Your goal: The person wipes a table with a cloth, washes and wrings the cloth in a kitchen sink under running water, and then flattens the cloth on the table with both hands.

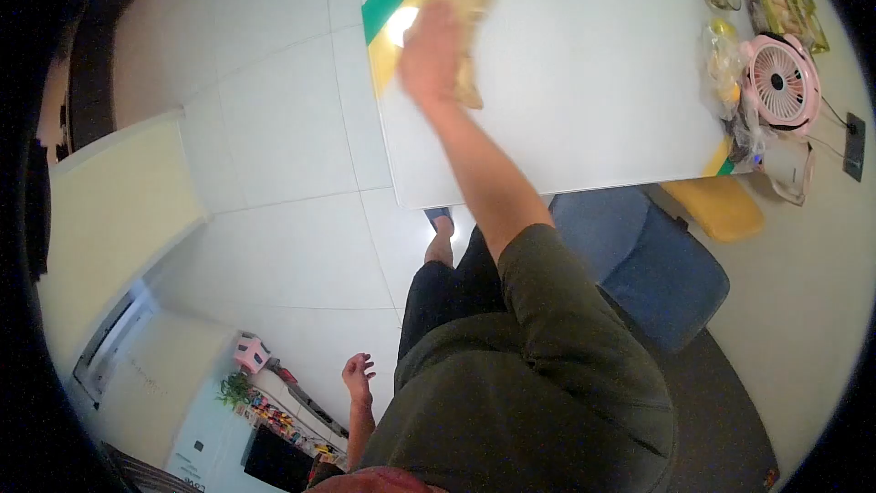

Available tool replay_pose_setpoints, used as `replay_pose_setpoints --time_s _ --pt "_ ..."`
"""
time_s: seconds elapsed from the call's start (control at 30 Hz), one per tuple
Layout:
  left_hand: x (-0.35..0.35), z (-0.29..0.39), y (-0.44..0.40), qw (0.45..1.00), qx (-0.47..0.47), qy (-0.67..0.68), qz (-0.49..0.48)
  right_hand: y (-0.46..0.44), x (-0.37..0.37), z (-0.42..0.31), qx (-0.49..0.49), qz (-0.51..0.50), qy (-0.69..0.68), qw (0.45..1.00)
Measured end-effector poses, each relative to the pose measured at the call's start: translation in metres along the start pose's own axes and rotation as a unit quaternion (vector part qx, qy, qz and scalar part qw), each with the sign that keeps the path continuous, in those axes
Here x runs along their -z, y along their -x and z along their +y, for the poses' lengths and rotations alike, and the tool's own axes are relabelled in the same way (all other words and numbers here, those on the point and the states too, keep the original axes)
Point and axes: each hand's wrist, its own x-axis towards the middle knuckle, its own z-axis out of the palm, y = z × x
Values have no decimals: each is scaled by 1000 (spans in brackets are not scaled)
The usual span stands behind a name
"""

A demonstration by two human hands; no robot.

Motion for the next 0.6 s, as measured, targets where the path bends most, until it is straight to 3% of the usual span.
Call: replay_pose_setpoints --time_s 0.07,0.13,0.3,0.37,0.47,0.6 --pt "-10 18 5 999 2 -25 -23 30 10 -39 79 -44 -133 987" --pt "-21 34 12 998 -11 -44 -39 56 28 -45 162 -94 -164 968" --pt "-55 86 21 995 -57 -65 -51 88 79 19 298 -204 -192 913" --pt "-61 91 20 995 -69 -53 -57 92 99 64 243 -243 -172 923" --pt "-67 90 24 997 -62 -33 -42 89 112 132 138 -165 -129 968" --pt "-58 46 29 999 -31 -9 -40 77 106 124 -12 -35 -46 998"
